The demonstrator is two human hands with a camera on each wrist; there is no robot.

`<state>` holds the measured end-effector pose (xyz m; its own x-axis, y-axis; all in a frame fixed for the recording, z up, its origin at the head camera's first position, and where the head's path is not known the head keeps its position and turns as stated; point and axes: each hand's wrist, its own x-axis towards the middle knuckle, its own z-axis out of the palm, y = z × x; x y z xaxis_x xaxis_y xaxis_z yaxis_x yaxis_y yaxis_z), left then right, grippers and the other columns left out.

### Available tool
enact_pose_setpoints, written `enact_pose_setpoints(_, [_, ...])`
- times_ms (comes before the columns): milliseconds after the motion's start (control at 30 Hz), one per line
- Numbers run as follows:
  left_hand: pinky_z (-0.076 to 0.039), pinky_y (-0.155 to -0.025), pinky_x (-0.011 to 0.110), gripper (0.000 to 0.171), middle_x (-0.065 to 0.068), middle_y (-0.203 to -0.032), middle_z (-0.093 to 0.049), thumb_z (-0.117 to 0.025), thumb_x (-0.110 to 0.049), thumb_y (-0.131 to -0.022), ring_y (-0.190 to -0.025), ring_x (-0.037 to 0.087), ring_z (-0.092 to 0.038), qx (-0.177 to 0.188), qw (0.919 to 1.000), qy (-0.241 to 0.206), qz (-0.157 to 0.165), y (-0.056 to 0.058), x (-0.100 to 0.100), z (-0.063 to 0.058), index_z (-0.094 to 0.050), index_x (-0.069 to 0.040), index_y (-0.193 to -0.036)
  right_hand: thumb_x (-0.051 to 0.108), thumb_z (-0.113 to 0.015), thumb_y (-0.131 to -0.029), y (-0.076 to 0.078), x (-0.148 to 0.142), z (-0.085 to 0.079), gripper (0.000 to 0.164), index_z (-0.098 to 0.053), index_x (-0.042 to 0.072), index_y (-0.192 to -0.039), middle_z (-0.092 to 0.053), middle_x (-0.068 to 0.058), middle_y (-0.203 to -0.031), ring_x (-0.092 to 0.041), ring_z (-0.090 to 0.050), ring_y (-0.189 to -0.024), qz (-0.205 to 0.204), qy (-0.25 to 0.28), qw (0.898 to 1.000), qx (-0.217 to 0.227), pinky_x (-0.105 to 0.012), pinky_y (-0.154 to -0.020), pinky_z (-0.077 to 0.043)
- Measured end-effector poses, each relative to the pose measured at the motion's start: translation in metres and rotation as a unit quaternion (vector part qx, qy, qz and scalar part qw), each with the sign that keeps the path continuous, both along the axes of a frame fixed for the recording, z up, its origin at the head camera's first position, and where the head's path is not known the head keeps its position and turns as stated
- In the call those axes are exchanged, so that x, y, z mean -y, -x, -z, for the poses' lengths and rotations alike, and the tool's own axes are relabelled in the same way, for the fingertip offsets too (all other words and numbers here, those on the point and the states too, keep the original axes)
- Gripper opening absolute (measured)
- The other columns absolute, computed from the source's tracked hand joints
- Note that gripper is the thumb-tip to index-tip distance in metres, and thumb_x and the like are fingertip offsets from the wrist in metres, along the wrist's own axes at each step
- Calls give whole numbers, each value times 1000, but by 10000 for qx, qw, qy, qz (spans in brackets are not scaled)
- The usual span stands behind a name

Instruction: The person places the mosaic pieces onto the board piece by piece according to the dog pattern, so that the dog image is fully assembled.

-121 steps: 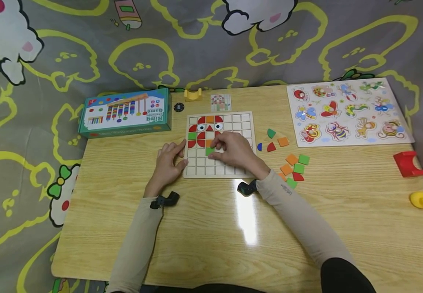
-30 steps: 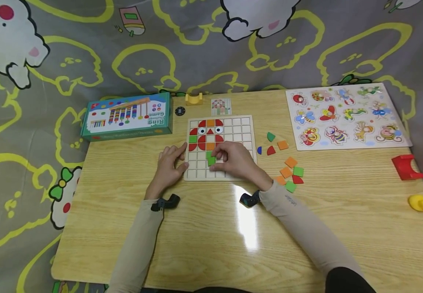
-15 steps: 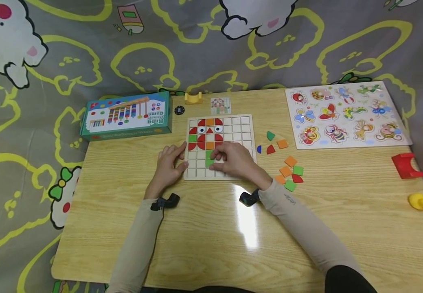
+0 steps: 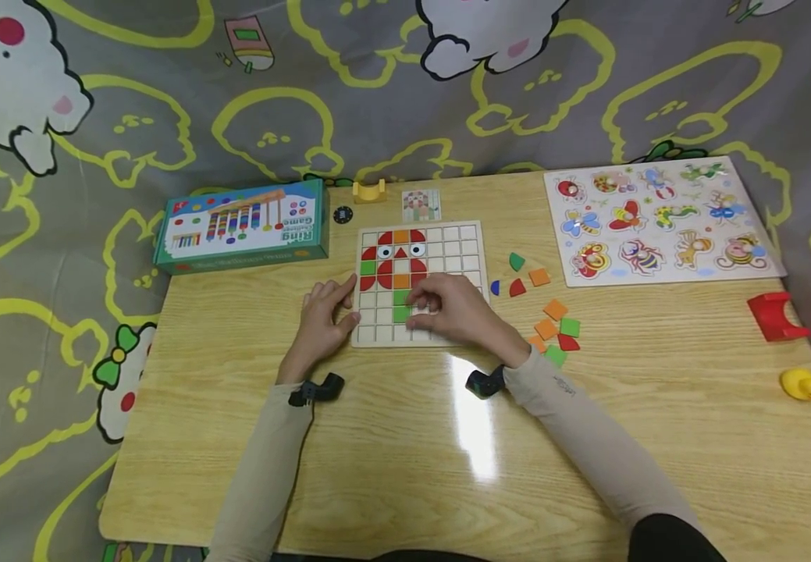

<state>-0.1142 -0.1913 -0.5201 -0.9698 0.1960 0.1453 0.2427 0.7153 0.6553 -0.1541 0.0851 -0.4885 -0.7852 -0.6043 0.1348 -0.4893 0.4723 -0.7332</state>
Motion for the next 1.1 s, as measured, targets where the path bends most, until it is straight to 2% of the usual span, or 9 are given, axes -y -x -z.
enact_pose_setpoints(100, [-24,-80,34,66,-1,-88,-51,-66,-18,-85,-84,19,-36,37,10000,2,-15,-1,-1,0,-46,-8,-147,25,-86,-76,0,-25,-3,29,-75,14,-99,-65,7,-79,-10,-56,-68,26,235,9997,73,-25,-62,-44])
enact_pose_setpoints(200, [-24,-80,34,66,-2,-89,-51,-66,-18,-85,-85,19,-36,79,9999,37,-50,-2,-1,-1,-46,-9,-148,21,-86,-76,-1,-60,-9,25,-75,15,-98,-65,10,-78,-8,-57,-67,354,136,9993,67,-21,-60,-45])
enact_pose_setpoints(367, [-24,-81,34,67,-2,-90,-51,-65,-19,-85,-85,19,-36,98,9999,60,-80,-2,1,0,-46,-9,-148,17,-85,-77,-7,-125,-18,21,-77,15,-96,-66,8,-79,-9,-58,-69,1040,-239,9943,77,-19,-61,-45])
enact_pose_setpoints(467, [-24,-80,35,66,-1,-90,-51,-64,-20,-85,-85,20,-36,60,9999,66,-62,-3,2,0,-46,-9,-148,22,-84,-78,-14,-161,-23,21,-77,18,-97,-67,5,-81,-9,-57,-70,1415,-507,9883,245,-18,-61,-43])
enact_pose_setpoints(600, [-23,-78,34,66,-1,-88,-51,-65,-19,-86,-84,19,-35,13,10000,57,-69,-4,3,0,-46,-9,-148,25,-86,-76,-24,-194,-25,24,-77,20,-97,-67,3,-81,-9,-56,-69,1725,-898,9801,396,-17,-60,-40])
enact_pose_setpoints(700, [-22,-77,34,65,-1,-87,-51,-65,-18,-86,-82,19,-34,-3,10000,30,-84,-5,3,1,-46,-9,-148,27,-86,-75,-29,-205,-21,26,-76,19,-97,-66,5,-81,-8,-56,-68,1669,-1142,9782,462,-17,-60,-39])
enact_pose_setpoints(867, [-21,-77,34,65,-1,-87,-51,-65,-18,-86,-81,19,-34,-24,10000,-21,-47,-6,2,2,-47,-10,-148,28,-84,-78,-34,-206,-13,21,-75,20,-94,-65,6,-82,-5,-55,-70,1528,-1457,9763,482,-16,-64,-41])
enact_pose_setpoints(1100, [-21,-77,34,65,-2,-88,-51,-65,-18,-86,-82,18,-34,-73,10000,23,-5,-2,-1,2,-47,-11,-148,23,-78,-85,-35,-208,-16,15,-70,13,-93,-64,2,-84,-5,-54,-72,1247,-1472,9804,401,-18,-64,-42])
